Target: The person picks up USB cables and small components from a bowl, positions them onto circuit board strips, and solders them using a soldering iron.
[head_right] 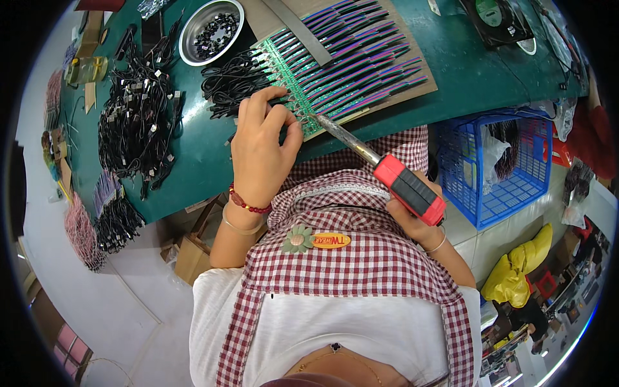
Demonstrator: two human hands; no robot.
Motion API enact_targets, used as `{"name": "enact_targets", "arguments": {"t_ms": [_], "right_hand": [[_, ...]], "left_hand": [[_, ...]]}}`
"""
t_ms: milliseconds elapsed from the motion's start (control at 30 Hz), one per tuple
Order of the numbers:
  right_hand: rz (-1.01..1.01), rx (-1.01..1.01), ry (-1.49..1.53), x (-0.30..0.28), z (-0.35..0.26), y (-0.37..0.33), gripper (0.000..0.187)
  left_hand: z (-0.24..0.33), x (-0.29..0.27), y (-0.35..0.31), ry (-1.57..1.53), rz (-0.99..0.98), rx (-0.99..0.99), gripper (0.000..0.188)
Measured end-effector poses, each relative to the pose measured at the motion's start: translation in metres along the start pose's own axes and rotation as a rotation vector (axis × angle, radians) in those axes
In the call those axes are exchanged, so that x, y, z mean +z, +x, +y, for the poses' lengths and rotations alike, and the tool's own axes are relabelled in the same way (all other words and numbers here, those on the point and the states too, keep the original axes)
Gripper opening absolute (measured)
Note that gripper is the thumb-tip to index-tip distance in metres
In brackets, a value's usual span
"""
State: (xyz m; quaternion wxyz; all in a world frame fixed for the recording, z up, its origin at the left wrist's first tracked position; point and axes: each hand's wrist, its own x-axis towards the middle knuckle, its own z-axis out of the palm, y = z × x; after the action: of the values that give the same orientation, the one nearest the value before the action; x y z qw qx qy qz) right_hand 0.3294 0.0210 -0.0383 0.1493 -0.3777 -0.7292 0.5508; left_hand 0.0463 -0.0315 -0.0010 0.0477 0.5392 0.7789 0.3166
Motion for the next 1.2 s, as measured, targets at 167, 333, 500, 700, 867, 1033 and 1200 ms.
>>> {"name": "enact_targets", "arguments": {"t_ms": [167, 333, 500, 700, 867, 1033, 1200], "right_hand": [[0.005, 0.049, 0.068, 0.000, 0.001, -0.003, 0.017], [0.026, 0.032, 0.093, 0.003, 0.000, -0.002, 0.017], [0.002, -0.010, -0.016, 0.001, -0.001, 0.001, 0.016], [0.030, -0.049, 0.034, 0.003, 0.002, -0.002, 0.016], [0.038, -0.011, 0.037, -0.001, 0.005, -0.006, 0.017], [0.026, 0.027, 0.079, -0.001, 0.007, -0.008, 0.017], [0.027, 0.027, 0.061, 0.000, 0.008, -0.010, 0.017]], "left_hand": [[-0.001, -0.001, 0.001, -0.017, -0.023, 0.005, 0.010], [-0.001, -0.002, 0.001, -0.016, -0.032, 0.002, 0.010], [-0.001, -0.001, 0.001, -0.015, -0.034, 0.004, 0.010], [-0.001, -0.001, 0.002, -0.006, -0.042, 0.008, 0.010], [0.000, -0.001, 0.002, 0.000, -0.047, 0.005, 0.010], [0.000, -0.001, 0.002, 0.011, -0.039, 0.026, 0.010], [-0.001, -0.004, 0.004, 0.021, -0.069, 0.035, 0.010]]}}
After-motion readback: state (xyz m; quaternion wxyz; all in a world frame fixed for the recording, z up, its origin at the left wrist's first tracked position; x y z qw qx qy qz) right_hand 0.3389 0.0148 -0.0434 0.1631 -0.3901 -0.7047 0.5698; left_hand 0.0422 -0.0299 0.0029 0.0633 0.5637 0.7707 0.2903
